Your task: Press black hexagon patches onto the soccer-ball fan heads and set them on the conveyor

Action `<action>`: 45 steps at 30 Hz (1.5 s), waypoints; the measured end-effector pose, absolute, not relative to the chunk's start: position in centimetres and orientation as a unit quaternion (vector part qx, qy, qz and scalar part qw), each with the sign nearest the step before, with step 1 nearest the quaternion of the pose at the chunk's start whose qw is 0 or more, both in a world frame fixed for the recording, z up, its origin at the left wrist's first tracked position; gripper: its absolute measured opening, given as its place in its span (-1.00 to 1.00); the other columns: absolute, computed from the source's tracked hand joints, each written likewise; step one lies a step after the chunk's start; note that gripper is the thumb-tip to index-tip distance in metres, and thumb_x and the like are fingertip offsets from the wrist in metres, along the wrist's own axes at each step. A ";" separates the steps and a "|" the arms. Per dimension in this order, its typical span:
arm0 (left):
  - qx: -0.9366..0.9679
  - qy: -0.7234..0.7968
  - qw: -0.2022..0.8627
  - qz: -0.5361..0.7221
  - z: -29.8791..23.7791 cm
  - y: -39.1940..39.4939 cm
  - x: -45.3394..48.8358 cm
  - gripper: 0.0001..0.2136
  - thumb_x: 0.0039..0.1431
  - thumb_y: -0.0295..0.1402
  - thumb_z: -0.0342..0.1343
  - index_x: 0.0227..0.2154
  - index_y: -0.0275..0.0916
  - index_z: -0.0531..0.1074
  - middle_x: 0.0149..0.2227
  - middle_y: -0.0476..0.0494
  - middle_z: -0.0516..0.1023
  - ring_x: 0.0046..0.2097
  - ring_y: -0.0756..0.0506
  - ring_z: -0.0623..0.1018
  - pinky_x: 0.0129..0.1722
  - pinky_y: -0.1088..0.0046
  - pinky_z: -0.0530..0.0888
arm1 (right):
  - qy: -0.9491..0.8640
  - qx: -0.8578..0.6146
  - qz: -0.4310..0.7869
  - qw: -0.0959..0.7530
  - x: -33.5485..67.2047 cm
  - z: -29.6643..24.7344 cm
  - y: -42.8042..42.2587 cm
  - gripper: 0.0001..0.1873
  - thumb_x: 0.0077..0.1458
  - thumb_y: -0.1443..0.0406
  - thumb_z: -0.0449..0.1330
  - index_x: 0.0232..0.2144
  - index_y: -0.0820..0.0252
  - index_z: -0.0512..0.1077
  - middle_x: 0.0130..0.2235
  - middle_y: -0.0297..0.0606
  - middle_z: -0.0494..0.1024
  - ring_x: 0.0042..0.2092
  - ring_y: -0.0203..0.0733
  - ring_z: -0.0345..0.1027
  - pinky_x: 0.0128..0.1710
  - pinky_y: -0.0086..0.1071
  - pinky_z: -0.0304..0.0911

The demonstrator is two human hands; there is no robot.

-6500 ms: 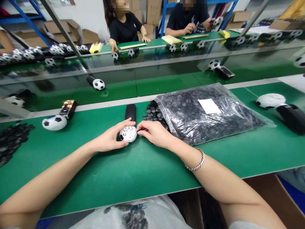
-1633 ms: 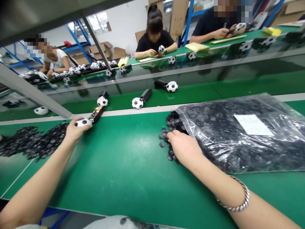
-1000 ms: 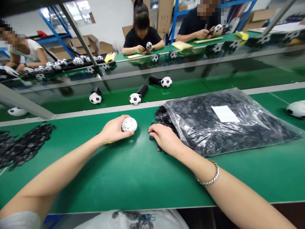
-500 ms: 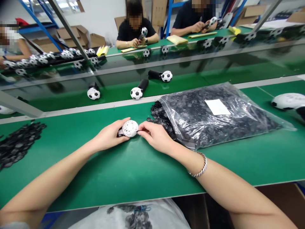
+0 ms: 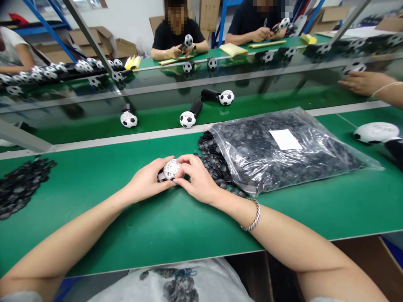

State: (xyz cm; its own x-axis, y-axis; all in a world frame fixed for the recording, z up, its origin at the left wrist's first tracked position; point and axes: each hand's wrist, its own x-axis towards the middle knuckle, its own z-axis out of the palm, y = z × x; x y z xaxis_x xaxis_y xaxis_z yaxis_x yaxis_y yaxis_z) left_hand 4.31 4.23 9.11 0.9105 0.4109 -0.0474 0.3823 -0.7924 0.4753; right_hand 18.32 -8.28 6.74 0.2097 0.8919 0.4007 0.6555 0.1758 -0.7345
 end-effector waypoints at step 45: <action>0.974 0.119 0.192 0.024 9.2 5.7 3.8 -0.37 -0.07 -0.36 0.08 0.13 -0.09 0.10 0.03 -0.13 0.32 0.11 -0.24 0.20 0.17 -0.07 -0.12 | -0.663 -0.685 0.057 0.297 21.7 8.0 -8.6 -0.85 0.09 0.33 0.10 -0.35 0.15 0.49 -0.29 -0.23 0.51 -0.20 -0.16 0.35 -0.16 -0.28 0.26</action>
State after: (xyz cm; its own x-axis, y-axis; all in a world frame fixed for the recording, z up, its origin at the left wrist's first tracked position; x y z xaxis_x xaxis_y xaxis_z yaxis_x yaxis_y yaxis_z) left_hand 3.82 5.73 9.24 0.9706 0.2408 0.0010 0.2224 -0.8976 0.3805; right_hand 21.74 -8.57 8.01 0.1156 0.9422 0.3146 0.8741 0.0540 -0.4828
